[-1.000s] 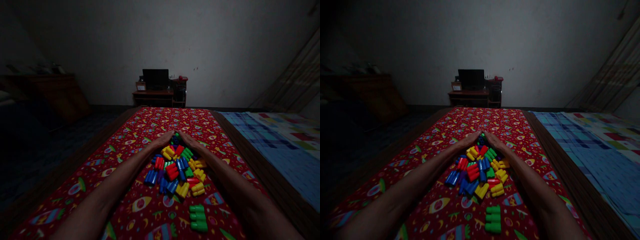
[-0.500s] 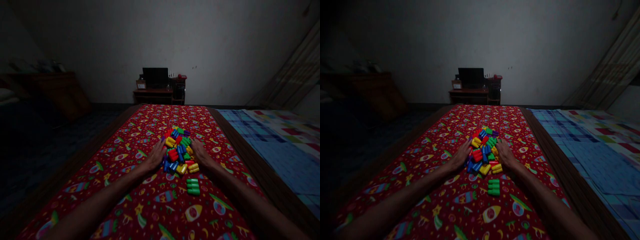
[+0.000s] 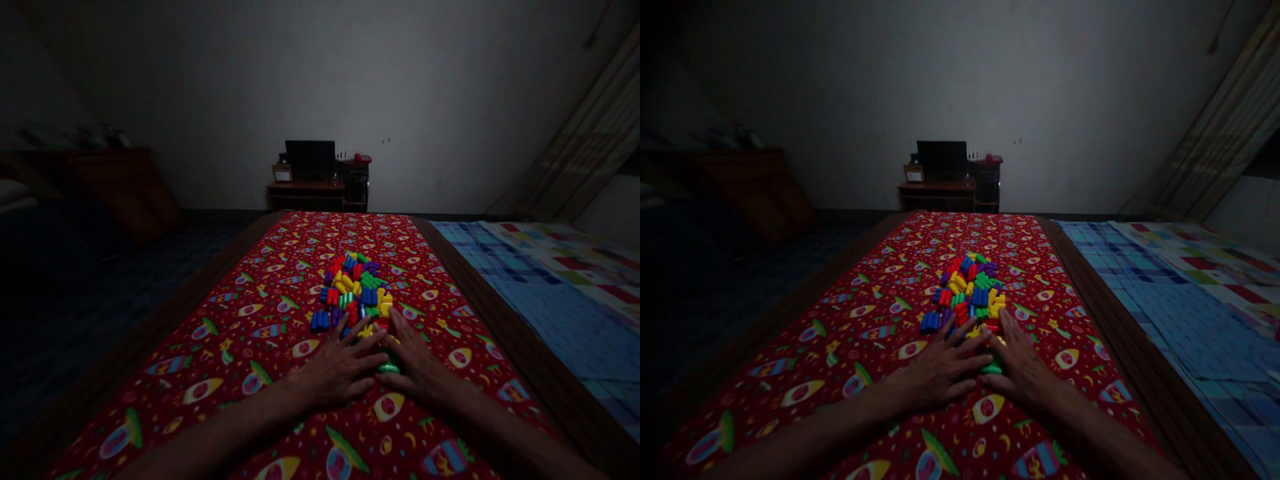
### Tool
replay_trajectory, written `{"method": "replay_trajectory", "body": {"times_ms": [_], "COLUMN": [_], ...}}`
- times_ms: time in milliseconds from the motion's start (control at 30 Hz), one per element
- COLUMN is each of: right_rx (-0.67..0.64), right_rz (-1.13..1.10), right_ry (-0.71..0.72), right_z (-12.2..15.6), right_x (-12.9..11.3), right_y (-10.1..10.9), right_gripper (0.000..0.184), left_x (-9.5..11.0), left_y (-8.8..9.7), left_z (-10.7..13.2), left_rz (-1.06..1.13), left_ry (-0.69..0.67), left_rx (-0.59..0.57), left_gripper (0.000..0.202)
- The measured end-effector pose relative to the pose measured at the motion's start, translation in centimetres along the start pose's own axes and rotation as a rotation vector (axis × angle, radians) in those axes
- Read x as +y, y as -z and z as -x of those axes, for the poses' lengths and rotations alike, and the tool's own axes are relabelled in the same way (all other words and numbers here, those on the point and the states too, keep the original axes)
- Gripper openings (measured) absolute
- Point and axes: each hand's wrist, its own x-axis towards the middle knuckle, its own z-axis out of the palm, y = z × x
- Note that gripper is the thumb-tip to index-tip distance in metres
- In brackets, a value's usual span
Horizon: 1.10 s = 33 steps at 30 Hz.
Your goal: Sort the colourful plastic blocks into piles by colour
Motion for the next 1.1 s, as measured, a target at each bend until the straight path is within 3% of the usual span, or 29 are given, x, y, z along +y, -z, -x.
{"method": "replay_trajectory", "body": {"times_ms": [67, 233, 400, 500, 633, 800, 933, 1033, 1100], "right_rx": [0.025, 0.042, 0.061, 0.141, 0.25, 0.154, 0.245, 0.383, 0.399], "right_rz": [0.024, 0.012, 0.005, 0.013, -0.065, -0.176, -0.287, -0.336, -0.343], "right_ry": [0.018, 0.002, 0.051, 0.003, -0.261, -0.263, -0.331, -0.387, -0.446], "right_z": [-0.9, -5.9, -9.2, -10.4, -11.1, -10.9, -11.9, -13.5, -14.8], "right_x": [-0.2, -0.1, -1.2, 0.1, 3.6, 4.3, 4.5, 7.4, 10.0], "right_y": [-0.5, -1.6, -1.6, -0.8, -1.3, -3.1, -0.9, 1.4, 2.2], "right_gripper": [0.088, 0.091, 0.075, 0.063, 0.058, 0.06, 0.058, 0.051, 0.044], "left_x": [-0.3, -3.5, -5.7, -7.1, -8.6, -8.9, -10.9, -13.9, -15.9], "left_y": [-0.6, -0.7, 0.1, -0.2, -1.9, -4.5, -4.4, -3.3, -2.7], "left_z": [-1.0, -2.0, 0.3, 2.3, 3.3, 1.5, 0.6, 0.8, 1.2], "left_rz": [-0.032, -0.098, -0.084, -0.021, 0.114, 0.253, 0.289, 0.278, 0.286], "left_ry": [0.047, 0.141, 0.243, 0.353, 0.523, 0.488, 0.586, 0.772, 0.92], "left_rx": [0.018, 0.051, 0.089, 0.174, 0.242, 0.256, 0.427, 0.543, 0.582], "left_gripper": [0.045, 0.045, 0.044, 0.05, 0.055, 0.055, 0.053, 0.053, 0.053]}}
